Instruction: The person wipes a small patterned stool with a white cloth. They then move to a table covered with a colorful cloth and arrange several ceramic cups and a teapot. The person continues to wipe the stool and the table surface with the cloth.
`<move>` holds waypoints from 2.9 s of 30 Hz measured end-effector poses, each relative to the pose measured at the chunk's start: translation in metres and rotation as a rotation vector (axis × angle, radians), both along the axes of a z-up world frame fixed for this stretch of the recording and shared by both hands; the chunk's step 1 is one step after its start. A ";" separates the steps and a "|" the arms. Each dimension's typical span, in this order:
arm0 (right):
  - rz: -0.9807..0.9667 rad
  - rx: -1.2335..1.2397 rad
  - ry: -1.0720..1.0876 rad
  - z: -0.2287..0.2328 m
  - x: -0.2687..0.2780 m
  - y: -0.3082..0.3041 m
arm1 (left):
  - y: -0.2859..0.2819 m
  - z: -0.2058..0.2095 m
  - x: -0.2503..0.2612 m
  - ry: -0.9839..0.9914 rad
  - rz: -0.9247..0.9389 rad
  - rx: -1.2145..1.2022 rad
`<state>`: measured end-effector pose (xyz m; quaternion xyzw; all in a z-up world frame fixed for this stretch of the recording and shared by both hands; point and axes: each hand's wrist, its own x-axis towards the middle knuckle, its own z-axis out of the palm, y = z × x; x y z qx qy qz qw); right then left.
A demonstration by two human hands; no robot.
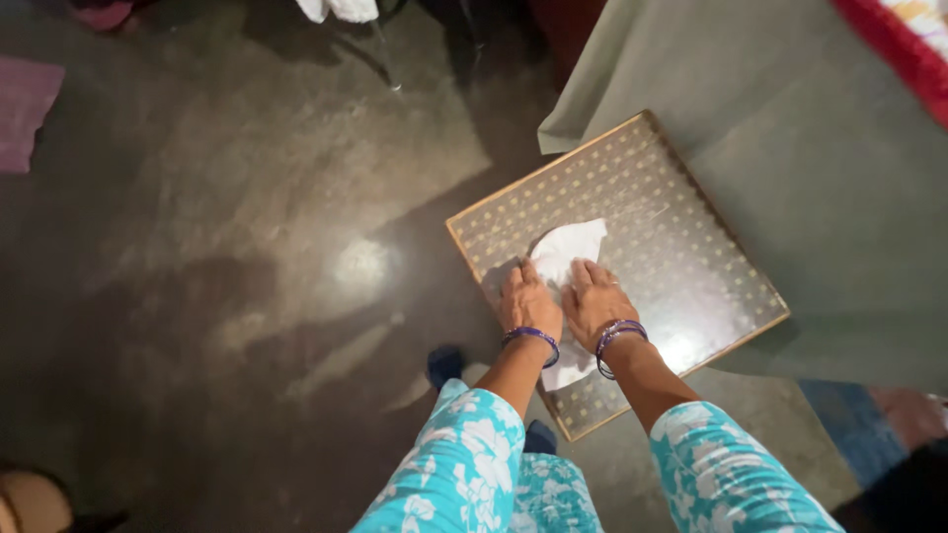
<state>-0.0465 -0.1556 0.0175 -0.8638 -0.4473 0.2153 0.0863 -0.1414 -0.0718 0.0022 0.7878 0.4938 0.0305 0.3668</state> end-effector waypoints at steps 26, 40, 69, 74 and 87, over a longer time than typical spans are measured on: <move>-0.098 -0.371 -0.017 -0.022 -0.058 0.052 | 0.062 -0.089 -0.030 -0.065 0.730 -0.636; 0.055 -0.268 -0.105 -0.042 -0.041 0.040 | 0.053 -0.098 -0.039 -0.112 0.566 -0.462; -0.580 -0.376 -0.073 -0.058 0.049 -0.079 | -0.063 -0.002 -0.001 -0.012 0.411 0.091; -0.524 -0.483 -0.139 -0.075 0.054 -0.078 | -0.074 -0.020 0.003 0.004 0.378 0.188; -0.273 -0.341 -0.225 -0.046 0.003 -0.110 | -0.075 -0.036 -0.054 0.024 -0.058 0.202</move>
